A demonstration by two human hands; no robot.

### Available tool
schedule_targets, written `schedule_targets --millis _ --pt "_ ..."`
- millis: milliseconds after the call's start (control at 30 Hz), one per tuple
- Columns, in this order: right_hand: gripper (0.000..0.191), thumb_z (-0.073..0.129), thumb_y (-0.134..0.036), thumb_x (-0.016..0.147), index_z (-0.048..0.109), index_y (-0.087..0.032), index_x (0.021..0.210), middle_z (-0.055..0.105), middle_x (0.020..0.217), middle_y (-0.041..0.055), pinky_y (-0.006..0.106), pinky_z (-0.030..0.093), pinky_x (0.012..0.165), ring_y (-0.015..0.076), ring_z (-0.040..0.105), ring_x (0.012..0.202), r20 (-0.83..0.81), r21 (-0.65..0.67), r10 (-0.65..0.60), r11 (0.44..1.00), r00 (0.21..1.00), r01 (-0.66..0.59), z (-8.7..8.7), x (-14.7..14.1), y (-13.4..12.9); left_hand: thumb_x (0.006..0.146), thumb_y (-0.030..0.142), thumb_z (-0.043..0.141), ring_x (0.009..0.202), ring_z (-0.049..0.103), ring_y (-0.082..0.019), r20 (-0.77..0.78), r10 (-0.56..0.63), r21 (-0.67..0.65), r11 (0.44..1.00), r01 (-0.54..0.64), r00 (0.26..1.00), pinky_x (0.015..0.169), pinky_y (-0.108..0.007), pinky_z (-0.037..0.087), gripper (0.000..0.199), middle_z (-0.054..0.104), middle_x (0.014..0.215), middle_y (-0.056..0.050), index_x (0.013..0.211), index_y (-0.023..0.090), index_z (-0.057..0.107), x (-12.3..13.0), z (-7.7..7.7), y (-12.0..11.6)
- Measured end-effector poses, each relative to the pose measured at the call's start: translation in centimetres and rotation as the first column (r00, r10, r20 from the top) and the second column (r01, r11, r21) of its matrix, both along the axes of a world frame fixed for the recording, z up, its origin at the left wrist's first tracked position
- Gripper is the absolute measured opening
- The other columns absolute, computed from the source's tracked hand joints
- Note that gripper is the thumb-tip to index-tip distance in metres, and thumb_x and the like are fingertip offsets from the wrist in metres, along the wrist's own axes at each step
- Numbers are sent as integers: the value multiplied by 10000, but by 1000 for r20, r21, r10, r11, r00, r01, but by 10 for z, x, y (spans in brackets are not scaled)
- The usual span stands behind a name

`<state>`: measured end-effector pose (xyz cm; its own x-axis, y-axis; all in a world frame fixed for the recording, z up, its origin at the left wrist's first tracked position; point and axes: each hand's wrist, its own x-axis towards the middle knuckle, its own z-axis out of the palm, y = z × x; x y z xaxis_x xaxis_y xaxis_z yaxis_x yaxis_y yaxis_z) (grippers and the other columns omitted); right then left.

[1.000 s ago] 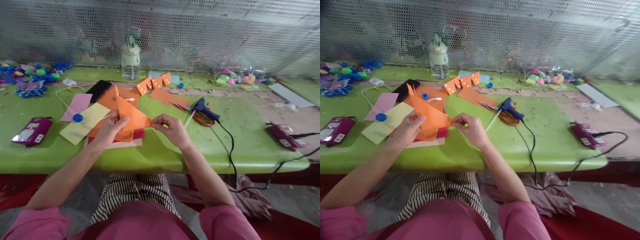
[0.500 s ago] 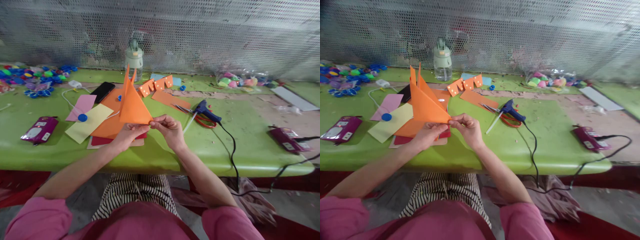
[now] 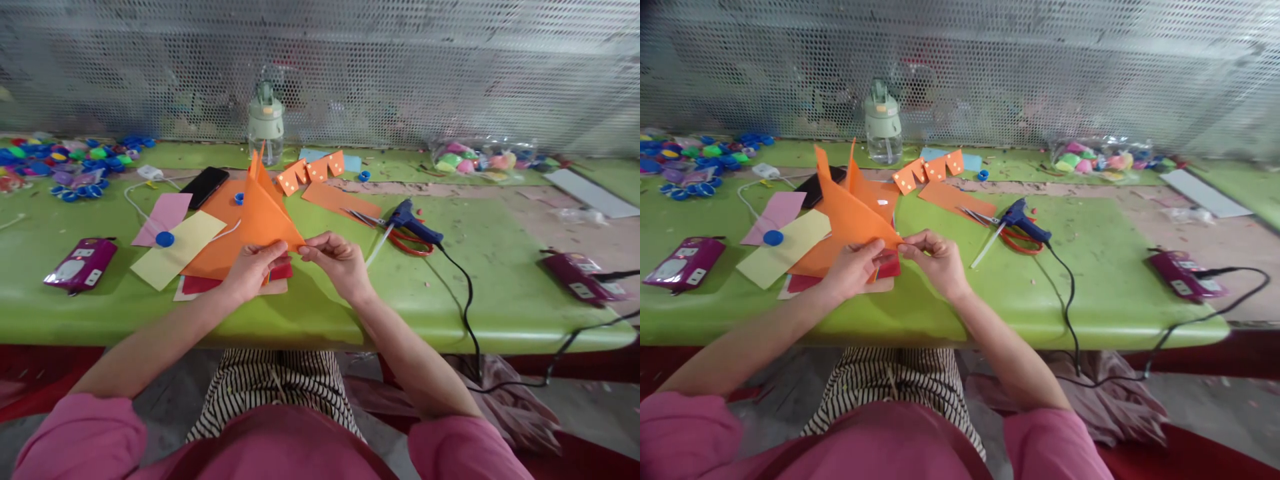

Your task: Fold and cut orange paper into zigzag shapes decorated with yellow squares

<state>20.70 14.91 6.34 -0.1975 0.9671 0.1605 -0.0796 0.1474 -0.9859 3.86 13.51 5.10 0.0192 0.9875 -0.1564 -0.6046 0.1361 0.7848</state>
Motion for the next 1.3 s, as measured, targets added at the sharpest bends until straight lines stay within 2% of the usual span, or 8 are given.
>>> schedule_targets --millis 167,367,600,867,1067,1200,1300 --pt "290 878 -439 669 719 -220 773 719 691 -28 272 530 662 107 637 629 20 -26 6 1000 1000 -6 0 1 2 503 336 963 645 690 -108 71 28 -95 995 -22 997 689 -271 579 394 742 737 52 750 195 690 -4 8 2" --pt "282 870 -440 683 719 -224 785 713 682 -29 278 518 673 113 639 642 60 -14 -4 1000 998 5 -1 2 1 492 349 966 614 697 -109 85 42 -108 994 -33 996 618 -238 582 431 748 731 49 771 190 678 -7 10 1" --pt "291 870 -450 677 718 -226 782 712 676 -28 277 511 659 116 635 634 82 -4 -21 1000 996 21 -2 4 1 613 289 921 685 726 -113 115 70 -97 994 -58 991 672 -219 600 320 758 754 29 774 179 666 -7 11 3" --pt "318 873 -479 660 715 -229 776 719 685 -24 278 532 660 124 653 646 72 -32 -2 999 997 4 -2 4 1 604 187 917 591 695 -76 152 117 -133 986 -97 981 665 -193 608 290 720 672 70 714 169 649 -7 14 4" --pt "327 886 -479 640 711 -234 766 730 705 -25 279 565 690 120 665 662 0 -79 29 996 1000 -29 -2 1 0 573 123 918 666 716 -79 157 42 -125 992 -23 987 714 -197 609 297 725 679 77 691 176 650 -8 13 0" --pt "317 885 -472 646 712 -233 763 742 722 -26 280 571 692 116 667 660 -11 -83 55 995 998 -56 -3 -1 -1 575 175 926 703 718 -104 118 15 -138 990 1 993 727 -231 610 297 735 723 51 726 179 669 -6 12 0" --pt "333 890 -480 632 710 -230 757 746 724 -23 288 579 690 119 667 653 -18 -86 56 995 998 -57 -3 -1 -2 585 220 925 736 710 -104 62 25 -94 995 -19 998 743 -239 595 310 725 749 50 760 183 672 -7 8 1"
